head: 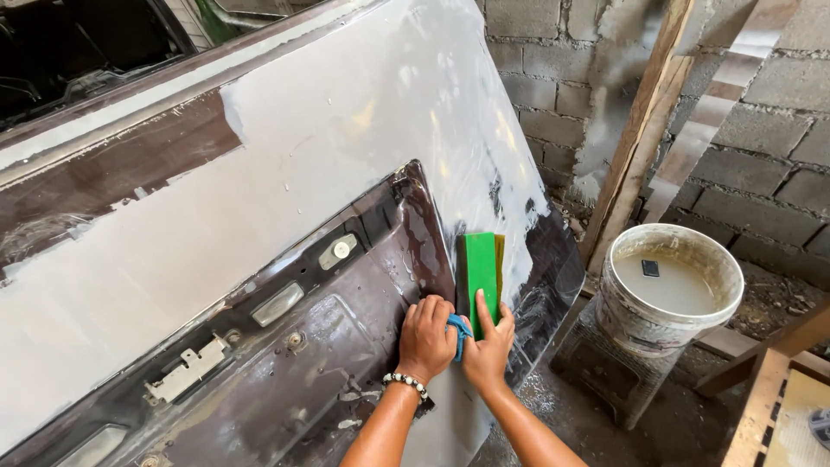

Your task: The person sands the surface of a car door with a green sanding block, focusing on the edges and corners. They wipe the sanded area with a blue cloth and dip the cloth into a bucket of water before resuming sanding.

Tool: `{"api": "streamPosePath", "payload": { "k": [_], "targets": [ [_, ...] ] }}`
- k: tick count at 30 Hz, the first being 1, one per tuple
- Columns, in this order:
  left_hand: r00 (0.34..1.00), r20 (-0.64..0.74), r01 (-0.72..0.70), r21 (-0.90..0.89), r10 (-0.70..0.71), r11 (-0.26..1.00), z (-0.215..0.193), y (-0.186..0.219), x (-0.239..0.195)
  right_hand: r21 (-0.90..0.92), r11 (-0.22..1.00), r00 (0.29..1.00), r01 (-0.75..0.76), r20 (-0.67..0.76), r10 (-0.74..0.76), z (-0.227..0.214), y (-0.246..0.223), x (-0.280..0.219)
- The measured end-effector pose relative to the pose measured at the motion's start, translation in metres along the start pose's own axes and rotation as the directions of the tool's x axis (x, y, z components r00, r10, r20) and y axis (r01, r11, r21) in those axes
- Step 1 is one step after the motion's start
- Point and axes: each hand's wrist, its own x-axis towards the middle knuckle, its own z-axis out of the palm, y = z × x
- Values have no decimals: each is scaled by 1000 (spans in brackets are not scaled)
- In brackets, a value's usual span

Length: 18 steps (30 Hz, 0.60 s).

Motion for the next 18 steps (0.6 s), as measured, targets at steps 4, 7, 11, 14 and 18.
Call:
{"api": "streamPosePath", "payload": {
  "k": [4,7,11,14,18],
  "targets": [
    [1000,-16,-14,-1,14,1000,-3,2,4,13,998,998,-62,27,62,9,8,89],
    [999,-33,-29,-19,28,999,-7,6,0,56,950,952,-306,6,307,13,15,136],
    [999,-21,-27,-10,27,1000,-5,3,4,-12,991,989,-132,-71,131,10,11,65],
    [999,-19,-26,-12,26,1000,-1,2,0,-49,998,999,29,-20,-30,1,9,-7],
    [1000,-13,-28,-6,28,1000,-3,2,2,-50,999,999,-12,41,14,2,10,26]
  ]
}}
